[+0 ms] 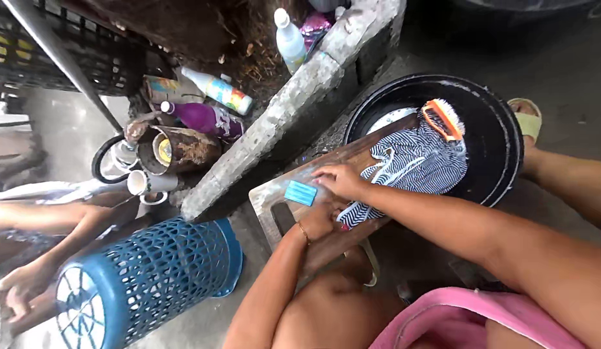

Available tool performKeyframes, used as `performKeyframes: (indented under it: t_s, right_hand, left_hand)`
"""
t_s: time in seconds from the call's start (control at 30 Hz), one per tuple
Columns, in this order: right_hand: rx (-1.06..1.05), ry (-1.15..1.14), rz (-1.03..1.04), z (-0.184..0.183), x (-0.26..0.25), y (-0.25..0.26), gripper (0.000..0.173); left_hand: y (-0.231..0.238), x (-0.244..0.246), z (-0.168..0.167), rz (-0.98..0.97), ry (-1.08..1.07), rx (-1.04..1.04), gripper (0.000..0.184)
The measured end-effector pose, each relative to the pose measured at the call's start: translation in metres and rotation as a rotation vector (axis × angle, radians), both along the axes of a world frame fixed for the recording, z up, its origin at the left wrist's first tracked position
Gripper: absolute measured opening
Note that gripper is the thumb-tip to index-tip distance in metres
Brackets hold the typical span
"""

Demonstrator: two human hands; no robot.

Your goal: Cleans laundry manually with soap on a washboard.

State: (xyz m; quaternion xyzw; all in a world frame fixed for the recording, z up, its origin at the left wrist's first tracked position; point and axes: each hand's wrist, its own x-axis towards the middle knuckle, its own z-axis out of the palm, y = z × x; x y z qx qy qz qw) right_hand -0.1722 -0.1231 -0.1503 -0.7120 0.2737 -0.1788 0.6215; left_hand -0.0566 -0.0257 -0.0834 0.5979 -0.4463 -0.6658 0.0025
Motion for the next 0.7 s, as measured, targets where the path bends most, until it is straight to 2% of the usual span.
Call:
performKeyframes:
  t_s: [0.07,0.17,0.23,0.3,0.37,0.43,0.53,0.63,0.7]
  right_hand:
    - [-0.219,0.08,-0.17,-0.024,-0.028,-0.025,0.024]
    - [-0.344,0.43,-0.396,-0.065,-0.101,-0.086,0.036]
    - [-0.304,0.637,-0.557,-0.081,-0.148,-0.113,0.048]
    - [-0.171,0.822,-0.619,-0.092,-0.181,-0.124,0.06]
    - [-0.084,0.921,-0.586,-0.095,-0.199,-0.132,0.055]
    - [-0.08,0.975,-0.525,-0.088,-0.206,-0.14,0.043]
    - [-0.097,1.0,-0.504,-0.081,-0.216,-0.154,0.028]
    - [-0.062,0.853,-0.603,-0.064,-0.22,-0.155,0.029]
    - [0.004,0.671,-0.598,-0.044,-0.213,-0.143,0.03]
  left_hand:
    - [0.0,-0.001,0.001,0.013,0.014,0.025,0.048]
    - [0.001,-0.002,0.002,0.045,0.019,0.018,0.047]
    - [-0.001,-0.003,0.005,0.027,0.004,0.014,0.048]
    - [-0.004,-0.005,0.007,-0.041,-0.043,0.003,0.045]
    - [-0.009,-0.006,0.008,-0.103,-0.104,-0.027,0.035]
    - [-0.01,-0.008,0.009,-0.084,-0.112,-0.062,0.027]
    - [-0.004,-0.006,0.004,0.156,0.087,-0.165,0.013]
    - [0.0,-0.007,0.002,0.331,0.246,-0.144,0.003]
    - [0.001,-0.005,-0.002,0.357,0.203,-0.097,0.007]
